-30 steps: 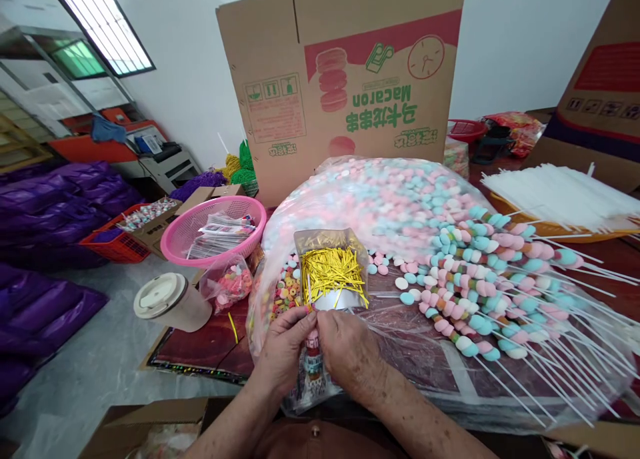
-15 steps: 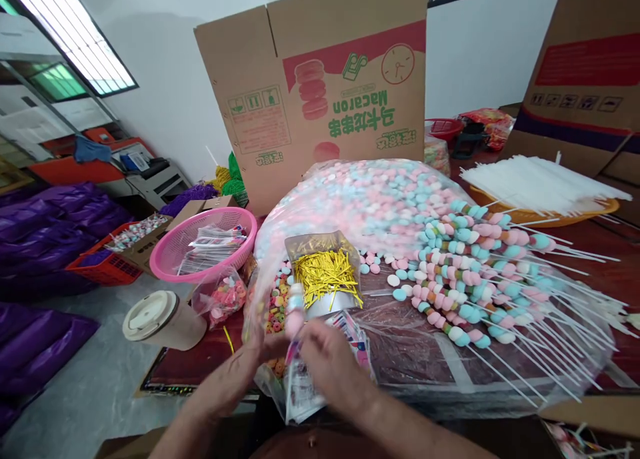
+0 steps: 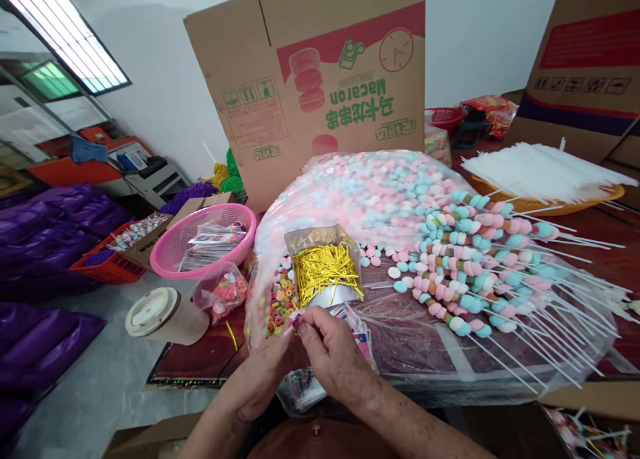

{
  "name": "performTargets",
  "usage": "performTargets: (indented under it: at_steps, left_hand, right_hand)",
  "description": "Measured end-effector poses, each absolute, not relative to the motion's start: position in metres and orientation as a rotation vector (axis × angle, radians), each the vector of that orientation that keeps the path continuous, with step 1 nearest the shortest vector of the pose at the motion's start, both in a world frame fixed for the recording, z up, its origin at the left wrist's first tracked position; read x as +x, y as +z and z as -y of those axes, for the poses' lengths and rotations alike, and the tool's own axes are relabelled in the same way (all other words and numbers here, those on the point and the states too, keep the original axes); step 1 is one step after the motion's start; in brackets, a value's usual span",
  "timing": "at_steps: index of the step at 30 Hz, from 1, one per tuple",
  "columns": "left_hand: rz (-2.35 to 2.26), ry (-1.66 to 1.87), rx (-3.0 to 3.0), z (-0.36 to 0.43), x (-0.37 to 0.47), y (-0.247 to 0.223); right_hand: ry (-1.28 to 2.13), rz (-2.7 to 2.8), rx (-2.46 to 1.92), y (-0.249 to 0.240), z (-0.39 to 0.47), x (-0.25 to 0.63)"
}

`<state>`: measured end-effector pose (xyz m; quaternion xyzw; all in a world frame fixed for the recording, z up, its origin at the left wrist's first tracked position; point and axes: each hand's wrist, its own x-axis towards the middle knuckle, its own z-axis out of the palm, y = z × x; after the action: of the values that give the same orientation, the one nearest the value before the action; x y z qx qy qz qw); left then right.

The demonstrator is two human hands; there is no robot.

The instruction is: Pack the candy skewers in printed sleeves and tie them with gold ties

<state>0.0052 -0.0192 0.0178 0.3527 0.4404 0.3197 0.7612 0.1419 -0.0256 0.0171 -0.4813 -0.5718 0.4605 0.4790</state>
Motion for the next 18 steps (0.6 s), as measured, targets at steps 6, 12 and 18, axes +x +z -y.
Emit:
performTargets:
  at_steps: [6, 12, 18]
  left_hand:
    - [-0.917, 0.835, 0.441, 0.016, 0.028, 0.028]
    - [-1.003, 1.217, 0.519, -0.003, 0.017, 0.038]
    - [-1.027, 0.606, 1.007, 0.017, 0.05, -0.001]
  right_hand:
    - [1.182, 1.431, -1.257, 0.005, 0.03, 0.133]
    - [1.727, 1.274, -1.237, -0.003, 0.032, 0.151]
    - [1.414, 0.942, -1.167, 0.011, 0.025, 0.166]
